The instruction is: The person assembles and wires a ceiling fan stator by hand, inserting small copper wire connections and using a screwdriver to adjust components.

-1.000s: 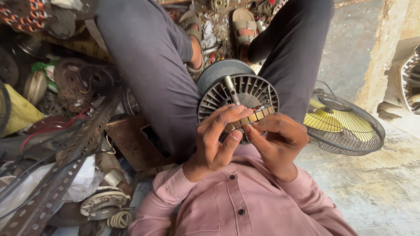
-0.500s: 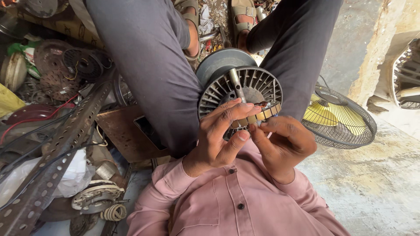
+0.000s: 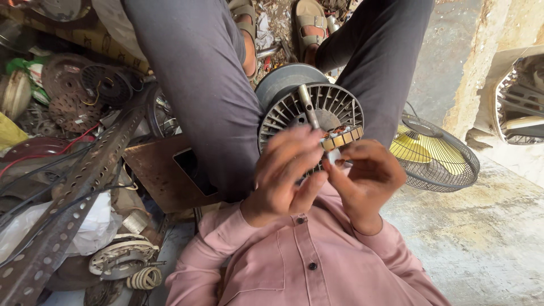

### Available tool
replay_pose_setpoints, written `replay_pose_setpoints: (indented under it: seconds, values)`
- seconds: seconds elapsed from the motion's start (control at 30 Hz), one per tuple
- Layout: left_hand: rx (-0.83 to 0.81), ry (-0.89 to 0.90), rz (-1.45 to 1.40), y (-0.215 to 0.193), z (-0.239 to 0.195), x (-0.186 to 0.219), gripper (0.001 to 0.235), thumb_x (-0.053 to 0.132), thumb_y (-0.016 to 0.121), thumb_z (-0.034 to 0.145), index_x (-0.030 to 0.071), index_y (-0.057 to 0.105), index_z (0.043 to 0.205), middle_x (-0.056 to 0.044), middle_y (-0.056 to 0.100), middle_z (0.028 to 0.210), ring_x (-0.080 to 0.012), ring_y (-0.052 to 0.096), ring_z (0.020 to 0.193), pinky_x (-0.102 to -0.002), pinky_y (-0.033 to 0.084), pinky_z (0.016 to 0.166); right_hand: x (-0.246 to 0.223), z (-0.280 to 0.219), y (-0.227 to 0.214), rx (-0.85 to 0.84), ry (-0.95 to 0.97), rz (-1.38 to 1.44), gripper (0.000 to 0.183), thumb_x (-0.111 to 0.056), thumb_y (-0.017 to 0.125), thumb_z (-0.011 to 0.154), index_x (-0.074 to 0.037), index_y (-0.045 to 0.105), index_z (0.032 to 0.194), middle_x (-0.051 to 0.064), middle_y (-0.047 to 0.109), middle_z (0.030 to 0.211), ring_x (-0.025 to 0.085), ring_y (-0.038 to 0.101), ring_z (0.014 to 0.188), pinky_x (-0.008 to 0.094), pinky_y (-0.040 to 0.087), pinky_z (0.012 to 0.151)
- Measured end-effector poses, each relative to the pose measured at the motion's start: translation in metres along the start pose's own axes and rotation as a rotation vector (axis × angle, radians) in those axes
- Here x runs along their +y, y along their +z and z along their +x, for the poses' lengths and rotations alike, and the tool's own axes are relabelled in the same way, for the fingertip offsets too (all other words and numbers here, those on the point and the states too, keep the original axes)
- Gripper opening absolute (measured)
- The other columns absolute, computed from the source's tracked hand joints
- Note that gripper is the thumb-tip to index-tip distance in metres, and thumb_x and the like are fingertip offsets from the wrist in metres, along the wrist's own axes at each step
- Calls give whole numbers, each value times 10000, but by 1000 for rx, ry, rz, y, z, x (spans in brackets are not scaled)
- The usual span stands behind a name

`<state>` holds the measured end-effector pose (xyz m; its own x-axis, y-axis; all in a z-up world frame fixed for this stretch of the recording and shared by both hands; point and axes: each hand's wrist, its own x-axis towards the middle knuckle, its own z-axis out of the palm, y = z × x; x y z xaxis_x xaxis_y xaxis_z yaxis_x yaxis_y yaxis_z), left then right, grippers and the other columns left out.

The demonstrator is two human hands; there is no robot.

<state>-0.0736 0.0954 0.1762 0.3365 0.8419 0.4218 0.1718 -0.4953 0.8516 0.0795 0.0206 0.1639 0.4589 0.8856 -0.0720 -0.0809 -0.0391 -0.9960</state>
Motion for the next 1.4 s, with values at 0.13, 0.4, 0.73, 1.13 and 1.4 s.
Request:
replay_pose_setpoints:
  seconds: [0.13,0.4,0.73,1.13,1.4]
  values:
    - [-167,-341,-127,-13,-15,25,173,142,755,928,26,684,1035,-81,701,879,-183,636,625,-274,517,641,-9,-6,-11,-189,-202,-96,345,52,855,755,0,627,1009,95,650,1005,152,654,890,256,546,781]
    - [-128,-359,-291,-2,-43,38,86,67,671,1043,4,615,1063,-92,665,938,-214,697,813,-300,554,748,-21,-28,-28,-390,202,320,368,49,774,820,32,608,1148,91,664,988,145,663,912,286,574,859]
    - [-204,-277,-198,6,-61,43,56,9,598,1034,-3,573,1083,-98,657,908,-186,703,796,-300,554,701,-7,-39,-36,-369,106,56,27,78,651,901,54,660,891,69,705,831,71,630,719,234,494,615]
    - [-164,-215,-216,14,-62,32,100,-47,587,977,12,522,1025,-103,601,883,-182,600,770,-285,489,688,2,-27,-31,-496,-180,-76,95,78,651,947,3,600,917,76,585,683,154,540,548,272,395,548]
    - [-312,-336,-380,-5,-20,27,106,-80,608,940,-4,553,891,-89,560,782,-179,523,642,-297,428,607,-34,28,-36,-659,-495,-258,186,26,762,781,43,751,966,146,713,856,238,730,779,311,582,689]
